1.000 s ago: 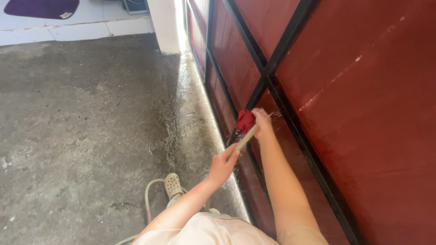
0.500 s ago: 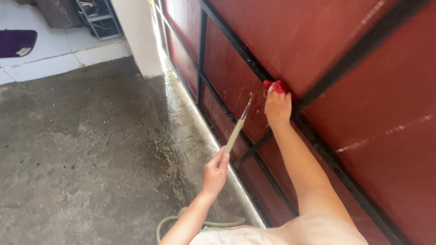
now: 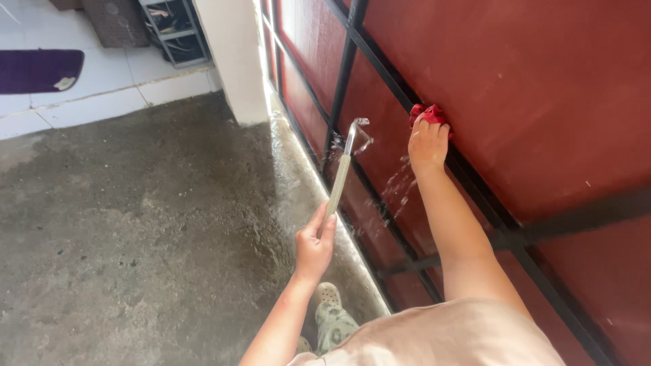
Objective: The person uses a water hose and a red cloth to clean a red metal gate. They spray water onto the gate and wipe the surface with the cloth, focusing on the frame and panels.
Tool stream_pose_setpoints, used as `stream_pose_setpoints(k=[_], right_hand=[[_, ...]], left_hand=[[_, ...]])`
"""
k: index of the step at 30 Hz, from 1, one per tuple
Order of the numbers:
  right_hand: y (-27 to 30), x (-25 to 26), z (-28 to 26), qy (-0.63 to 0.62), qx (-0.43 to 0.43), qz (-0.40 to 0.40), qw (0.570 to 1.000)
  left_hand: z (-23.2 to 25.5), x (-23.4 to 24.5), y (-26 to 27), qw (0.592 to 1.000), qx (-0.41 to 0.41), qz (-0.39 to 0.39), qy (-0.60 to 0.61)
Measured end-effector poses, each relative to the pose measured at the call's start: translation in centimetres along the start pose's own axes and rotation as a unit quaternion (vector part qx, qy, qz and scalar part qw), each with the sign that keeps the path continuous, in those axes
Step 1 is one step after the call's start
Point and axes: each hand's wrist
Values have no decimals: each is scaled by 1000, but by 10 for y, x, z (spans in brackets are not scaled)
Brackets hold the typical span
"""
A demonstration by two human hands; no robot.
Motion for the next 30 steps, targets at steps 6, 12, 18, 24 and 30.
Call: stream_pose_setpoints(k=[6, 12, 18, 24, 30], right_hand=[[-118, -24, -64, -71, 14, 16, 997], [-244, -42, -130, -67, 27, 73, 995], [-300, -15, -141, -122, 84, 143, 979], [-348, -4, -159, -225, 155, 128, 954], [-426, -18, -221, -59, 19, 98, 993]], left_hand=[[-17, 12, -99, 996, 71, 1, -46], [-54, -6, -198, 999, -3, 30, -33], [-55, -3, -276, 997, -51, 35, -39], [-55, 1, -370, 999, 53, 8, -7], [-86, 34, -479, 999, -42, -11, 29]])
Point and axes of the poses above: each hand's wrist, its own y-axis away from the middle knuckle, its own x-axis out of the back of the hand, z = x × y, and after that the axes turned 7 degrees about -z, right-handed
